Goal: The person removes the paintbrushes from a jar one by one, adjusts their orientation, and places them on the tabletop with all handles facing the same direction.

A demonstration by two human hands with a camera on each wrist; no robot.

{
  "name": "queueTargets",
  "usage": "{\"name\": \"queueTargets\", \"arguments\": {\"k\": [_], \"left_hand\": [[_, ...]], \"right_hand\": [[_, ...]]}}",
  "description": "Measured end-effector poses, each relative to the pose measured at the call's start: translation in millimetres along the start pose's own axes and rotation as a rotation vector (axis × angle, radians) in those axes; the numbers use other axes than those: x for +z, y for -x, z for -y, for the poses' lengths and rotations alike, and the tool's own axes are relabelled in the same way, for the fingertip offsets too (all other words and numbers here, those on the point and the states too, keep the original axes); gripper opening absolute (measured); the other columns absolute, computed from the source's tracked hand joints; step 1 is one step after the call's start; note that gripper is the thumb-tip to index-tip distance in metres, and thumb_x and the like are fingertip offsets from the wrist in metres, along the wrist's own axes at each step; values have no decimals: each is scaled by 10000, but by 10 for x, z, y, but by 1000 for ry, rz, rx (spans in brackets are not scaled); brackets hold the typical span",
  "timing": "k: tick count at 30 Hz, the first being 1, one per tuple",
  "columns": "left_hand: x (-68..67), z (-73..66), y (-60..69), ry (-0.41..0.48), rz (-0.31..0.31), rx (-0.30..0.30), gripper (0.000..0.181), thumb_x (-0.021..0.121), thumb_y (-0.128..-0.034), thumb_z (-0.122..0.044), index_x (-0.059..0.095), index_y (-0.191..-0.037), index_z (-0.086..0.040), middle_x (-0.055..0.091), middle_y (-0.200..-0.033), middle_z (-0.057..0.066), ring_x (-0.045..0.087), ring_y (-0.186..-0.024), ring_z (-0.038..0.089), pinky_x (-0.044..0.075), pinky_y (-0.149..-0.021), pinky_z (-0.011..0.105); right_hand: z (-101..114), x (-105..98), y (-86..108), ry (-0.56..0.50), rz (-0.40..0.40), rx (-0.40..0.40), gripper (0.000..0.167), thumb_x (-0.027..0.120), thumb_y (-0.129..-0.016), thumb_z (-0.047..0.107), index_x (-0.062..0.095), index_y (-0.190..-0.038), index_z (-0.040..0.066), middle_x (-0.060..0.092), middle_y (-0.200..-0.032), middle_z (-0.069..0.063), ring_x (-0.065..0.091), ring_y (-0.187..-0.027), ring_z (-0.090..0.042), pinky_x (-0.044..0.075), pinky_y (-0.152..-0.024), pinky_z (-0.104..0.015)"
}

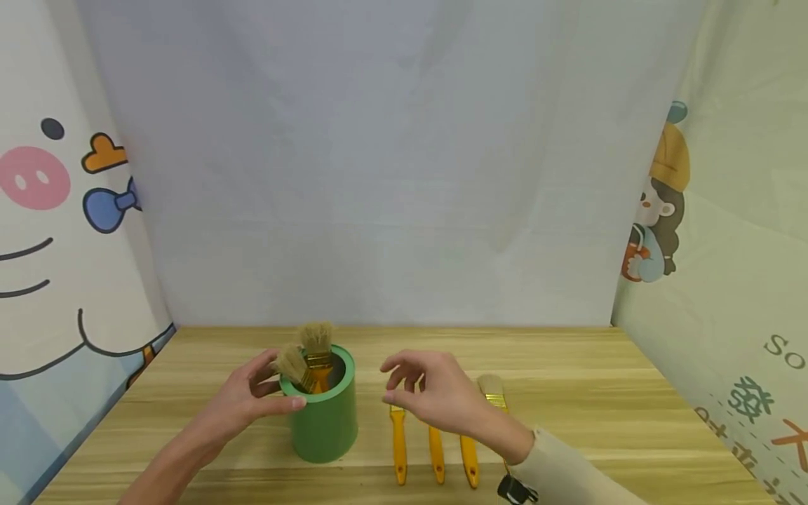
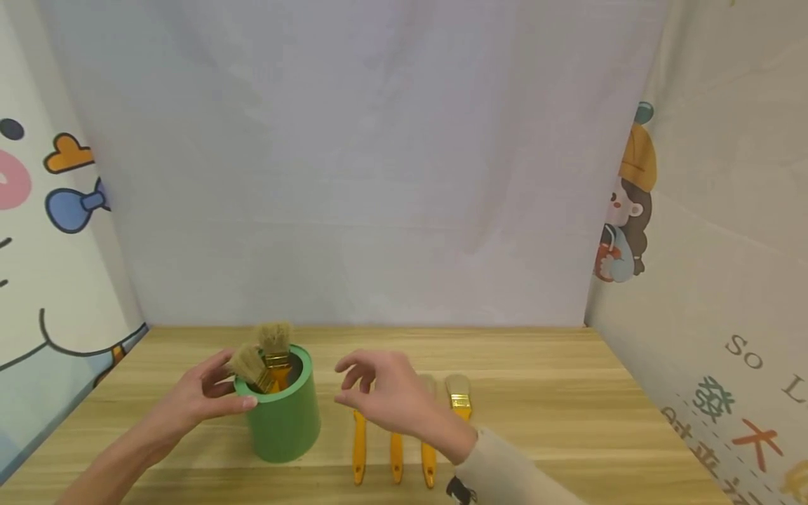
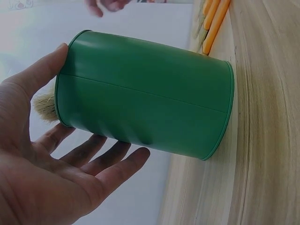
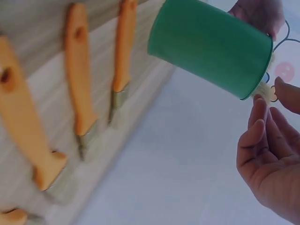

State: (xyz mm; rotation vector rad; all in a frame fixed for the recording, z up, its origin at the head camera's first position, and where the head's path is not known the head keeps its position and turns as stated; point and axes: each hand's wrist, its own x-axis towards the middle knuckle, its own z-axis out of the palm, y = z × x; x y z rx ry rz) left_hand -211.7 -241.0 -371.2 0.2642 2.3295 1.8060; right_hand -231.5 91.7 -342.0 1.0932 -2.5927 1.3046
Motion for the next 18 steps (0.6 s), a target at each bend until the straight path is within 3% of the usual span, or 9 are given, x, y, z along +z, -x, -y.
{"name": "queueTargets", "arguments": {"k": [6,18], "left_hand": [[17,1,-7,-3,-12,10,904,810,-941,-250,278,-1649,-69,335,-1623,316,384,-1449,548,504,-1051,582],[15,31,-9,13,-1,32,838,783,-961,-222,312,-1634,-59,375,-1603,306,440,-1420,526,542,-1006,551]], "right_hand": [[72,118,-322,24,-44,-30,330,800,-965,144,721,-1285,131,737,-1034,53,614,-790,-92,513,-635,-285],[70,354,-830,56,-33,-39,459,813,-952,155,654,-1381,123,741,-1139,-26,600,-682,-76,496,-561,-259]]}}
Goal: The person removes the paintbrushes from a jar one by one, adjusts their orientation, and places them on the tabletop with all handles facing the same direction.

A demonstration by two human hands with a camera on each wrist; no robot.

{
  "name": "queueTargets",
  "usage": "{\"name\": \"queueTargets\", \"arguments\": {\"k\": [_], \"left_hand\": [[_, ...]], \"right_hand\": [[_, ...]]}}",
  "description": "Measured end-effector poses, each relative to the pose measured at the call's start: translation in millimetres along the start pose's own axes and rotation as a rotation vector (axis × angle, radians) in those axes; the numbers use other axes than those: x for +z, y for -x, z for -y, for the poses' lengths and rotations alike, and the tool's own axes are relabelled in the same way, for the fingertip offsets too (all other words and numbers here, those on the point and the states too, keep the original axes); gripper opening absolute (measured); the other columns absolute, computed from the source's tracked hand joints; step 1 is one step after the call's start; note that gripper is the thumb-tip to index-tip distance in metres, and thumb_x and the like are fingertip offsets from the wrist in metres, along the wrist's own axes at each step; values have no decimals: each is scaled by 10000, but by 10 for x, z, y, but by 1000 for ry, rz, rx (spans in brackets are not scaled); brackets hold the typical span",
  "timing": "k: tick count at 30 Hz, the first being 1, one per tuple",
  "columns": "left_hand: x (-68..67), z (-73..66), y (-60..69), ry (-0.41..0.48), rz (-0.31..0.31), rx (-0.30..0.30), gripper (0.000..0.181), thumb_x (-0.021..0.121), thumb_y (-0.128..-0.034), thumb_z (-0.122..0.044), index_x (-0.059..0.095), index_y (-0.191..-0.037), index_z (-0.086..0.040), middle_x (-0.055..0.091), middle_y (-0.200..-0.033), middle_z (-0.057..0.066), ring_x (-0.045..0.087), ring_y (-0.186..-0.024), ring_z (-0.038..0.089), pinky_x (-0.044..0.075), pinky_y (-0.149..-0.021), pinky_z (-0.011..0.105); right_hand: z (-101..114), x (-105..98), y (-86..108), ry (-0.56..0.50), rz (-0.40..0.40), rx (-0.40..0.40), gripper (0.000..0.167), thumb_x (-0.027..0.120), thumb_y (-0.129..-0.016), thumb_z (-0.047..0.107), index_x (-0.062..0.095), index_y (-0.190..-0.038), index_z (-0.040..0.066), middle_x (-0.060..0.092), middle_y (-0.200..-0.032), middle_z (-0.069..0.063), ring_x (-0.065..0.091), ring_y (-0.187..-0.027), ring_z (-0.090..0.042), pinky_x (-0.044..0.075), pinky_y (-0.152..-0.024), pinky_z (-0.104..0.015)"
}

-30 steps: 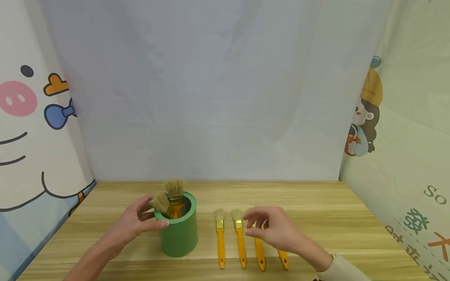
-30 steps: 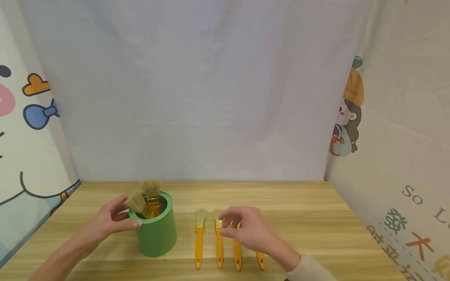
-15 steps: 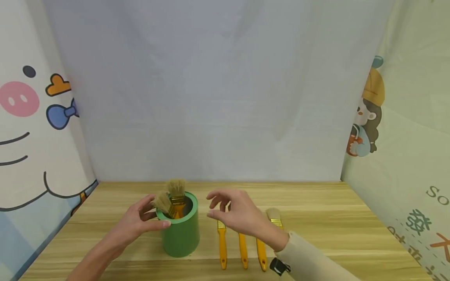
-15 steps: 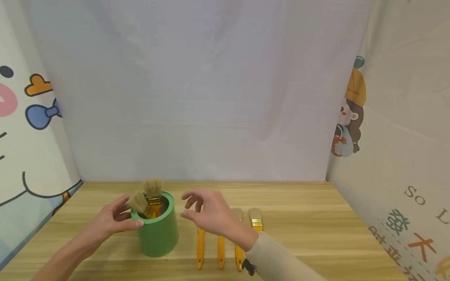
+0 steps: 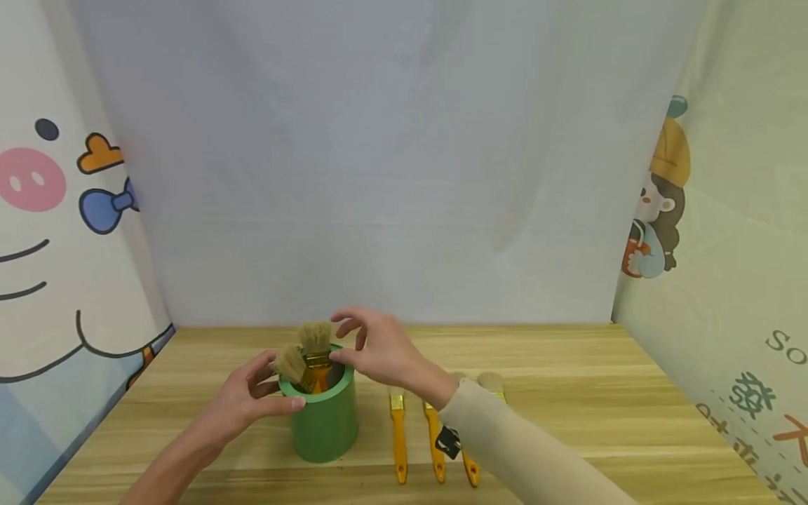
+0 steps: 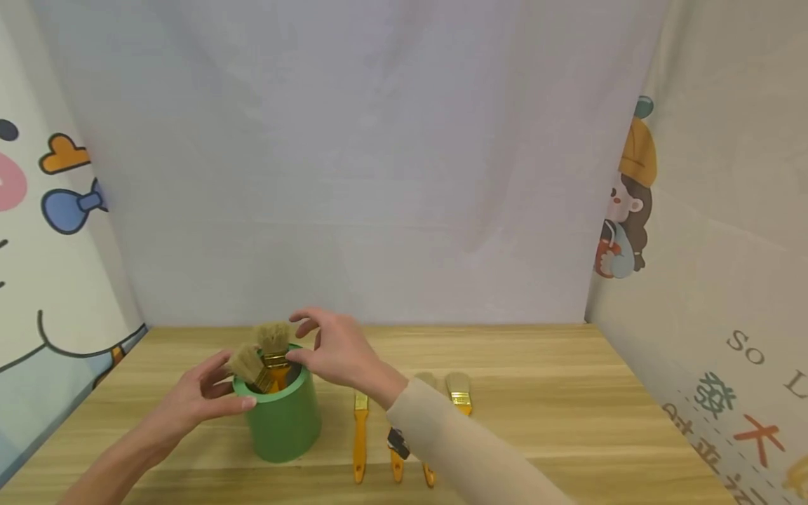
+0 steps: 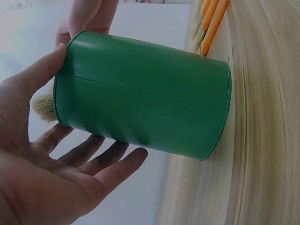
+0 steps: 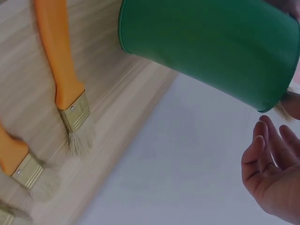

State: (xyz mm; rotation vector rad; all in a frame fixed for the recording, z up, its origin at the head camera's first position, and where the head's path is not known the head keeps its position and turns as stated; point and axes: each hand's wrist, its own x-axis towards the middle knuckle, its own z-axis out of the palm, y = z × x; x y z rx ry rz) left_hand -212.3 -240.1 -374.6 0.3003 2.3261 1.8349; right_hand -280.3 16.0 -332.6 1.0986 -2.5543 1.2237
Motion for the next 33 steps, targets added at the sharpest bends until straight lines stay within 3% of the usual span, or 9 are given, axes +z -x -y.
{"name": "queueTargets", "arguments": {"k": [12,28,33], "left_hand": [[-11,-17,3,-1,-2,-22,839,785,-960,-248,317,-1637,-84,341,-1627,295,394,-1446,540,537,-1015,550],[-3,-8,10,0,12,2,864,784,-962,-223,285,-1649,-61,349,-1616,310,401,-1437,549,538,-1015,551],[-12,13,11,-2,10,25,860,777,-965,-201,280,-1652,-57,354,-1609,316,420,-1427,540,534,-1018,554]], "right_hand": [[1,161,-106,19,6,-50,495,816,-959,169,631,-1418,162,741,-1052,9,486,-536,-108,405,-506,-231],[-47,201,-103,51,-16,-131,484,778,-987,143,609,-1441,170,754,-1009,-16,410,-508,-91,323,-501,-211],[-30,167,-84,56,-49,-165,447,760,-997,118,625,-1422,143,757,-988,-19,485,-603,-89,383,-546,-211]]}}
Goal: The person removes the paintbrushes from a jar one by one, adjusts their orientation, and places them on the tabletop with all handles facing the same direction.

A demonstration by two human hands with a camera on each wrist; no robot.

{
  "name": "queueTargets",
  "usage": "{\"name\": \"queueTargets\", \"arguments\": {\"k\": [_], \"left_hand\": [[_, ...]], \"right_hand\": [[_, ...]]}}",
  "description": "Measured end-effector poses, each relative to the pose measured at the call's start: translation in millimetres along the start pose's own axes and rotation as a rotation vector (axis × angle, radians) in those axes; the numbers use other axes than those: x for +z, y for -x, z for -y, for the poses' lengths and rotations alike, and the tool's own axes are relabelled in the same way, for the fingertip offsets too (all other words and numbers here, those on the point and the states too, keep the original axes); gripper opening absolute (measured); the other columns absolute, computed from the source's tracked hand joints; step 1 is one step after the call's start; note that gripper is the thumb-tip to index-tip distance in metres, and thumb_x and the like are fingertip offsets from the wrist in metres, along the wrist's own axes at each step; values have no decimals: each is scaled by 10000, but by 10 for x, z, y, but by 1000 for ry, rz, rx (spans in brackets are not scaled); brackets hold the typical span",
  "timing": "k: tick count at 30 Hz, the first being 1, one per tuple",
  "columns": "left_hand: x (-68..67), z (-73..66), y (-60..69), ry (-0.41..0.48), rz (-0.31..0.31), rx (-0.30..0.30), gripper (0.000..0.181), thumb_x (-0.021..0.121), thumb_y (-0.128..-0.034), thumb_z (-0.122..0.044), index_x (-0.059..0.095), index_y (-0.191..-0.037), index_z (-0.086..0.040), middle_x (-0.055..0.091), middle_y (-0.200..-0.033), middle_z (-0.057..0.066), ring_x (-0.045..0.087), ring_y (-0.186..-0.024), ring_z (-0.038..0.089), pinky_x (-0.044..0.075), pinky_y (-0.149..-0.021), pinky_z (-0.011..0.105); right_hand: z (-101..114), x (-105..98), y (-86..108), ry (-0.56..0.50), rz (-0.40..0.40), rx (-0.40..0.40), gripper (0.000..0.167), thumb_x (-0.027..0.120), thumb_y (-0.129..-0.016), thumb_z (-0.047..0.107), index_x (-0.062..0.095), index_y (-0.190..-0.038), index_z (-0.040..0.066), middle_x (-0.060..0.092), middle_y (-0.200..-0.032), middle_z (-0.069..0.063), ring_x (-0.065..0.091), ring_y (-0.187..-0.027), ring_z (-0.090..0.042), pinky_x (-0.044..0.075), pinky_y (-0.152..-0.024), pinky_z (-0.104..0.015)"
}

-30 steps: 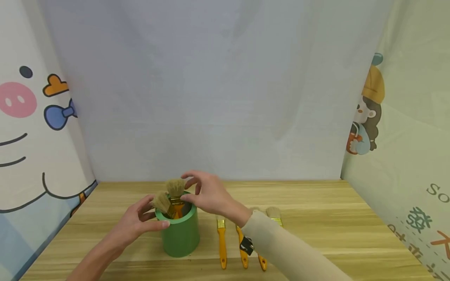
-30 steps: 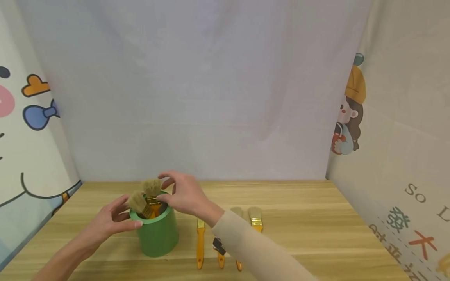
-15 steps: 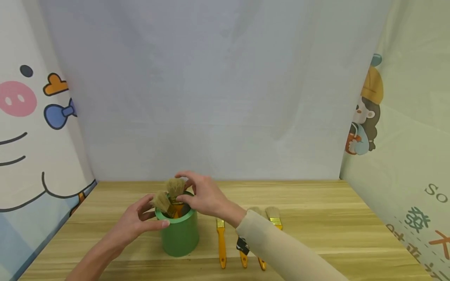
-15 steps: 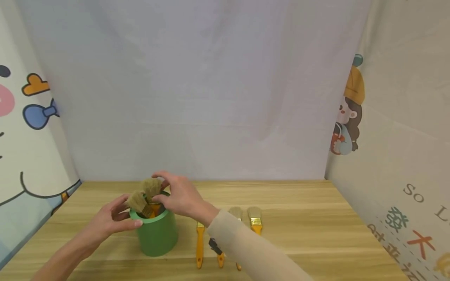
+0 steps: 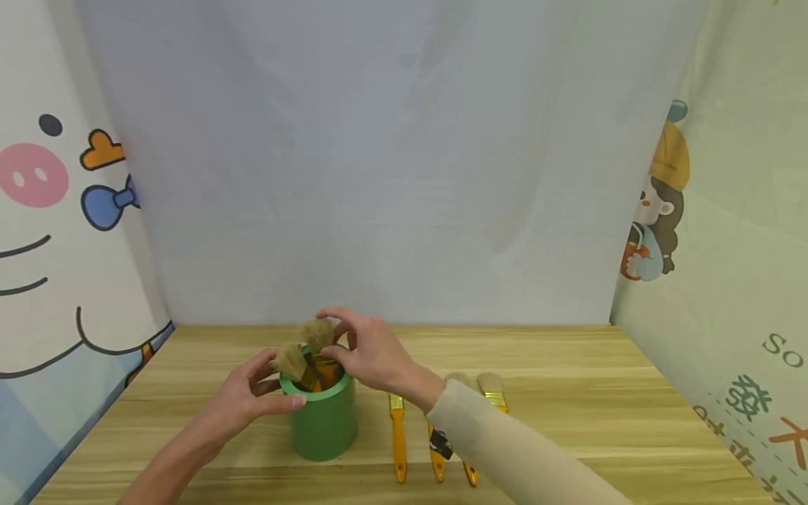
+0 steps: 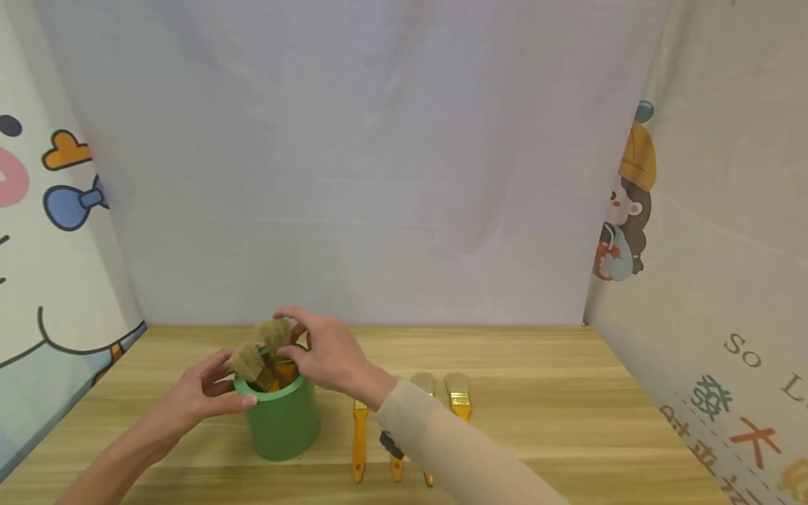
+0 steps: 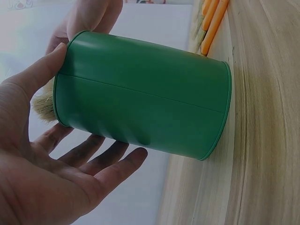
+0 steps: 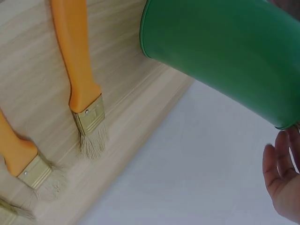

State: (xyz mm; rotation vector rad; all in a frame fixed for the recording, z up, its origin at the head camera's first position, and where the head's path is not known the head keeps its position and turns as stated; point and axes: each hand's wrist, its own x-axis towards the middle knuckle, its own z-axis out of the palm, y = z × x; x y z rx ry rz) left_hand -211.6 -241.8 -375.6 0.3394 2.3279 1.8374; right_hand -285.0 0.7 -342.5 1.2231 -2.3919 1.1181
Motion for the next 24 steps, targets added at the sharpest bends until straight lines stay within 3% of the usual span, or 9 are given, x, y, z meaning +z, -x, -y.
{"name": "queueTargets", "arguments": {"k": [4,7,24], "left_hand": [[-10,14,3,-12,-10,7,847,781,-963,-205,300,-1645,-58,365,-1602,317,426,-1421,544,531,-1018,566],[-11,11,15,-21,-16,8,839,784,-961,-217,316,-1641,-62,372,-1600,314,429,-1418,546,530,-1016,576],[9,-6,32,-47,-52,-16,853,812,-937,-256,358,-1632,-58,388,-1601,297,451,-1410,530,518,-1030,585]], "right_hand": [[19,-32,4,11,-43,-43,434,753,-997,93,627,-1411,118,752,-951,-14,594,-776,-83,494,-692,-231],[34,-52,-4,4,-63,-76,437,752,-993,76,620,-1409,97,750,-930,-24,654,-819,-86,548,-766,-259],[144,-371,-108,-138,-162,-156,466,764,-958,-11,632,-1402,41,759,-946,-98,739,-767,-115,599,-695,-259]]}}
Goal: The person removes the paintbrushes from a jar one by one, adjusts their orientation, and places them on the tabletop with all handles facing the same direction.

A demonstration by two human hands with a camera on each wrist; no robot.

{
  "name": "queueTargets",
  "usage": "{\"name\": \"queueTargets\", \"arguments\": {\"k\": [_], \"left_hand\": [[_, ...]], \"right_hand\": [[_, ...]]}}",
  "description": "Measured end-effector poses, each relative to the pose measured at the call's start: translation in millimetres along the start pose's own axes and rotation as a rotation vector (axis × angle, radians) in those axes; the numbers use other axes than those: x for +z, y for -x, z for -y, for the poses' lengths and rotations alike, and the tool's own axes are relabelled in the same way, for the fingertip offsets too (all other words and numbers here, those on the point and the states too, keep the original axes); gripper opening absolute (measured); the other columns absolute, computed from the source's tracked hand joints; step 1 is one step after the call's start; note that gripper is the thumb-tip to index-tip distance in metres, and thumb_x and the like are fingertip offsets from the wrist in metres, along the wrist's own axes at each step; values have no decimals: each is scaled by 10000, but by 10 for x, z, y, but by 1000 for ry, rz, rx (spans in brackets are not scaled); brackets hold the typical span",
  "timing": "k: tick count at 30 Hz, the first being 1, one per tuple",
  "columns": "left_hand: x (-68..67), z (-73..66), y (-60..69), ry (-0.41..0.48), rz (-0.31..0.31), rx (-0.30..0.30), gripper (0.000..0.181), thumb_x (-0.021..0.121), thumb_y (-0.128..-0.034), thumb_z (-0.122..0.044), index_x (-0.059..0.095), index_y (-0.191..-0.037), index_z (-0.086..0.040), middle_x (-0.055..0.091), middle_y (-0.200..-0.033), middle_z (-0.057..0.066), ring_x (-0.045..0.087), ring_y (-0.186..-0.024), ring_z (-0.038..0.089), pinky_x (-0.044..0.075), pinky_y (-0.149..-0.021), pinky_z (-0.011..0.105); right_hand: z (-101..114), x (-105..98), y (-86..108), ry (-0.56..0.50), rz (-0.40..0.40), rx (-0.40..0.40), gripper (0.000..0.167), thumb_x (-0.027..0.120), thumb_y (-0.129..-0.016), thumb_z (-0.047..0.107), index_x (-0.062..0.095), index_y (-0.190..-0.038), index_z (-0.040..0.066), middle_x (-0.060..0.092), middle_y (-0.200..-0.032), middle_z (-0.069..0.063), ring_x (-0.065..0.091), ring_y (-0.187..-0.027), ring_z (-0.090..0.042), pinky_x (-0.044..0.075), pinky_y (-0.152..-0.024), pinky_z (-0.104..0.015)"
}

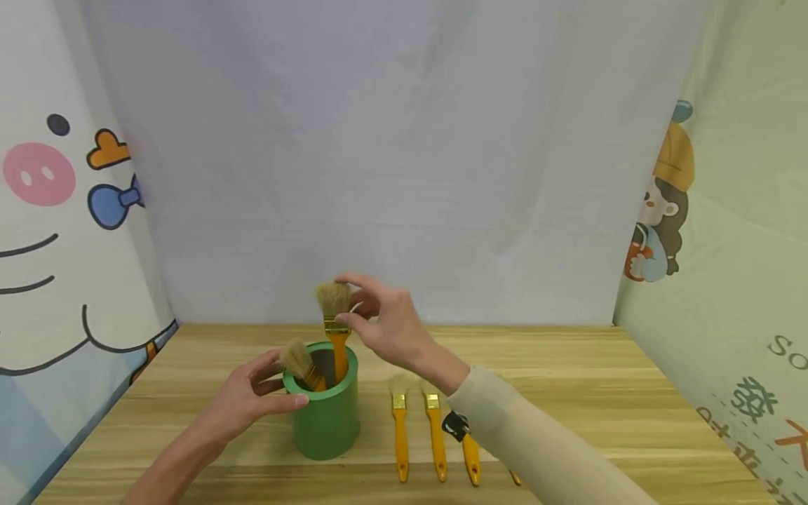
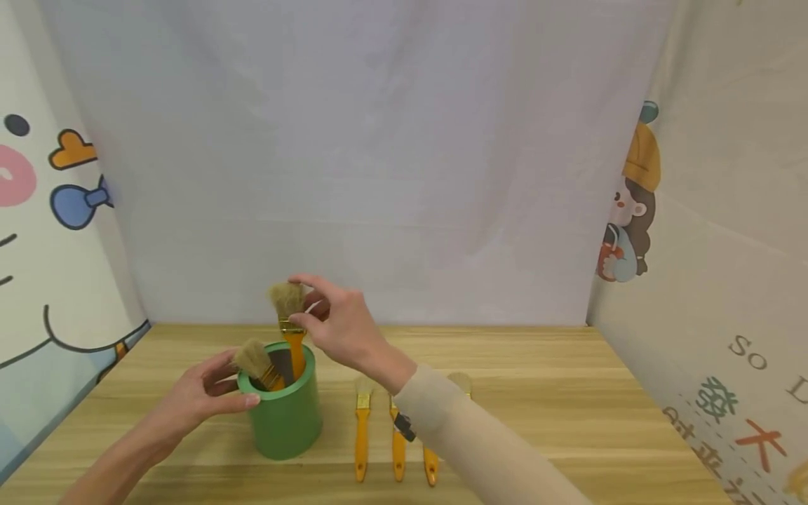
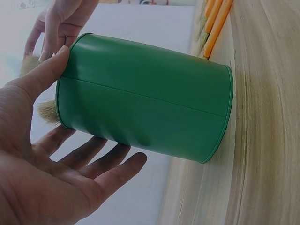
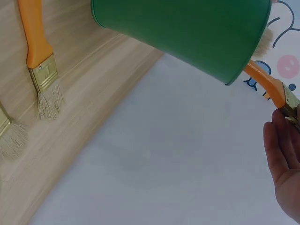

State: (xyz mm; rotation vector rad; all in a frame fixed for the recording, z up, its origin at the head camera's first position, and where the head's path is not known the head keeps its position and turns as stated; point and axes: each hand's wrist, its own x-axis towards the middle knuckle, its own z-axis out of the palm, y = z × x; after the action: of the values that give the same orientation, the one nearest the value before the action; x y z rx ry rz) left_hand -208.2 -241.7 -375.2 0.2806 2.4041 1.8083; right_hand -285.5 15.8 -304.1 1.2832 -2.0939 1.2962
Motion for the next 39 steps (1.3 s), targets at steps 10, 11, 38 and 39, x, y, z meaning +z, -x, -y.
{"name": "queueTargets", "arguments": {"k": [10,11,38,39], "left_hand": [[14,11,2,0,-1,-10,865,808,-942,-241,336,-1642,-54,367,-1606,316,446,-1410,540,516,-1031,592],[15,10,2,2,0,-9,862,806,-942,-240,337,-1642,-55,368,-1606,316,447,-1410,538,516,-1032,591],[20,26,-16,-6,-9,24,808,821,-929,-217,406,-1605,-65,425,-1575,288,480,-1390,520,531,-1020,563],[20,24,-18,-8,-7,24,811,819,-930,-220,401,-1608,-63,420,-1578,288,475,-1393,523,529,-1022,564]], "right_hand": [[122,-196,-75,-49,-34,-15,494,777,-950,-5,625,-1416,53,769,-932,-90,750,-785,-132,607,-699,-290],[144,-223,-83,-49,-43,-20,496,781,-947,-4,627,-1414,59,770,-932,-85,750,-786,-124,607,-699,-294],[143,-714,246,-59,-117,20,536,818,-896,-46,648,-1392,62,766,-912,-84,739,-774,-183,624,-746,-350],[120,-716,284,-53,-116,35,533,819,-898,-43,650,-1392,65,765,-913,-75,737,-777,-179,624,-746,-346]]}}
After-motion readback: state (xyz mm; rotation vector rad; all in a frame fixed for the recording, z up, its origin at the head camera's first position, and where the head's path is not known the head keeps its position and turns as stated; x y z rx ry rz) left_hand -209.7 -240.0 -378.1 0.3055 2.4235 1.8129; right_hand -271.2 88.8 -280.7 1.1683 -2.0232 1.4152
